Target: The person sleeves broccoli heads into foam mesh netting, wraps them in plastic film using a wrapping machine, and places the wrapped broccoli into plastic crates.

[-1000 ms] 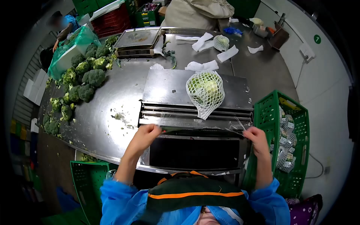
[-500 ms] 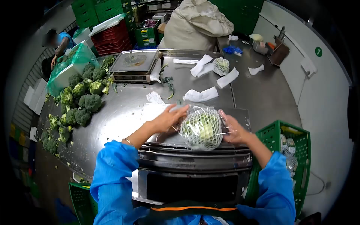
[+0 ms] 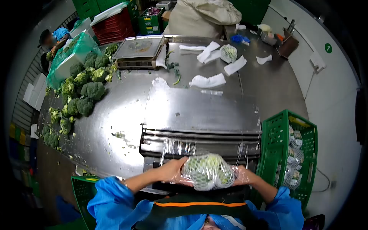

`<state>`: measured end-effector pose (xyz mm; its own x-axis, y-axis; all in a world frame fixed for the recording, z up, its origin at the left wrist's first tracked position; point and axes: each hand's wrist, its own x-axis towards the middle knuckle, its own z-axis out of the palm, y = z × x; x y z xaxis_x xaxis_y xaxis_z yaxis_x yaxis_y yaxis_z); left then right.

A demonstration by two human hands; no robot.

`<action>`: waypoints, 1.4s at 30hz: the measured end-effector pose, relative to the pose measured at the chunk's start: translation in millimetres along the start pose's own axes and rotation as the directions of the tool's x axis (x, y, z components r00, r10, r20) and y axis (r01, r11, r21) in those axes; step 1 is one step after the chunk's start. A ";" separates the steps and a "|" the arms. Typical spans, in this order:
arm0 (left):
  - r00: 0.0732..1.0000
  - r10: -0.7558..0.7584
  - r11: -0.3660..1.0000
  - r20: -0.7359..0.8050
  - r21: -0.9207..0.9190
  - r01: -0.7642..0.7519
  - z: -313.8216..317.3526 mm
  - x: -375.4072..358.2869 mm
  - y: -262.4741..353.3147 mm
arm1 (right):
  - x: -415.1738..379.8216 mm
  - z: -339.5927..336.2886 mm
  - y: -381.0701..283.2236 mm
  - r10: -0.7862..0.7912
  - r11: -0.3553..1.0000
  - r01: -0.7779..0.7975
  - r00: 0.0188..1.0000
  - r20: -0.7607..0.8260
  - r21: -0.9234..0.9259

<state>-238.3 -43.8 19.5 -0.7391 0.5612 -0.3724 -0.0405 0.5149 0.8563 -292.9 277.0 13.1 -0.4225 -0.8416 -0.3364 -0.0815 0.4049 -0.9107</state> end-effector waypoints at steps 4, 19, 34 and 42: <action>0.930 -0.230 0.576 0.286 -0.731 0.367 56.5 -61.4 -10.6 | -64.3 83.9 49.8 0.506 0.486 -0.414 0.851 0.138 0.770; 0.604 -0.690 0.212 -0.400 -0.909 -0.359 84.6 -80.1 -35.2 | -62.1 117.5 -9.9 0.622 0.159 0.472 0.634 -0.460 0.867; 0.946 -0.126 0.285 -0.298 -0.925 -0.254 191.4 -23.0 -104.0 | 14.0 193.3 23.4 0.436 0.546 -0.031 0.864 -0.253 0.837; 0.848 0.248 0.583 -0.468 -0.627 -0.517 94.6 42.9 148.9 | -80.6 122.2 -17.1 -0.236 0.634 0.755 0.392 -0.889 0.165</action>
<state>-212.3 118.2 97.2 -0.9516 0.3004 0.0642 -0.0633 -0.3964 0.9159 -147.1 294.3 26.5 -0.9489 -0.1079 0.2964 -0.2223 -0.4379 -0.8711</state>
